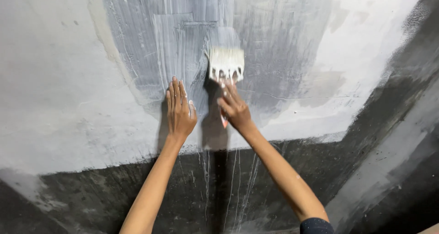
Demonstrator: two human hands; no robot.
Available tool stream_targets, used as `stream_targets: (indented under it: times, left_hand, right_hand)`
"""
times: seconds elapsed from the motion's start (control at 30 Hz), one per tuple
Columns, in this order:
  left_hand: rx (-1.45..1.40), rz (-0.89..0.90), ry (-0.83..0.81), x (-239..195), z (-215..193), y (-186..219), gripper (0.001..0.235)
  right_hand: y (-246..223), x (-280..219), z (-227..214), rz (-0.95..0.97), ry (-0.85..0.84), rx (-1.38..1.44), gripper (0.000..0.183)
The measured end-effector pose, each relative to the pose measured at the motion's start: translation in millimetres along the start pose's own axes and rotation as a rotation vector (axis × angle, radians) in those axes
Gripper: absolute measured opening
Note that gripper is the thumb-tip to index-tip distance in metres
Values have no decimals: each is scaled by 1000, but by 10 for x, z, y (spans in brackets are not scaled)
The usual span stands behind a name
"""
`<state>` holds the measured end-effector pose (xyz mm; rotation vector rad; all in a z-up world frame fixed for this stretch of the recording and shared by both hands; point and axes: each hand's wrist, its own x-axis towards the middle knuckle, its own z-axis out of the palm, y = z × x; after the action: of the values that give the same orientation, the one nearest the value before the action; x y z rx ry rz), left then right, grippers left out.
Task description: The person dips a brush into a tray containing paint and applies the paint onto the walls with the brush.
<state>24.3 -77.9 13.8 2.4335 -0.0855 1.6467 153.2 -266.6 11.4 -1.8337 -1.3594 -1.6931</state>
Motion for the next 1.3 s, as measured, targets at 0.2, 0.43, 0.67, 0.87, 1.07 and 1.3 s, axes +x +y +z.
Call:
stream_targets:
  times: [0.2,0.43,0.67,0.87,1.07,1.3]
  left_hand:
    - [57,-12,-22,-202,230,127,73]
    - [48,-92,-44,-72,139,279,73]
    - [-11,-98,3,90,61,284,72]
    - [-4,-92,-7,-34,49,58,73]
    - [9,-72,1,-6,31,-89,74]
    - [-13,-60,33,216,56,114,76]
  right_hand:
    - [-720,-1558,-127,-60,-133,133,12]
    - [-345,-647,-476,-138,-25,231,9]
    - [224,847,-357,-165,55,42,17]
    - [-647,-968,107,-214,-109,130,17]
    - [-673,-1177,-73,-303,-103,123,11]
    - [505,639,-245,-139,104,-80,22]
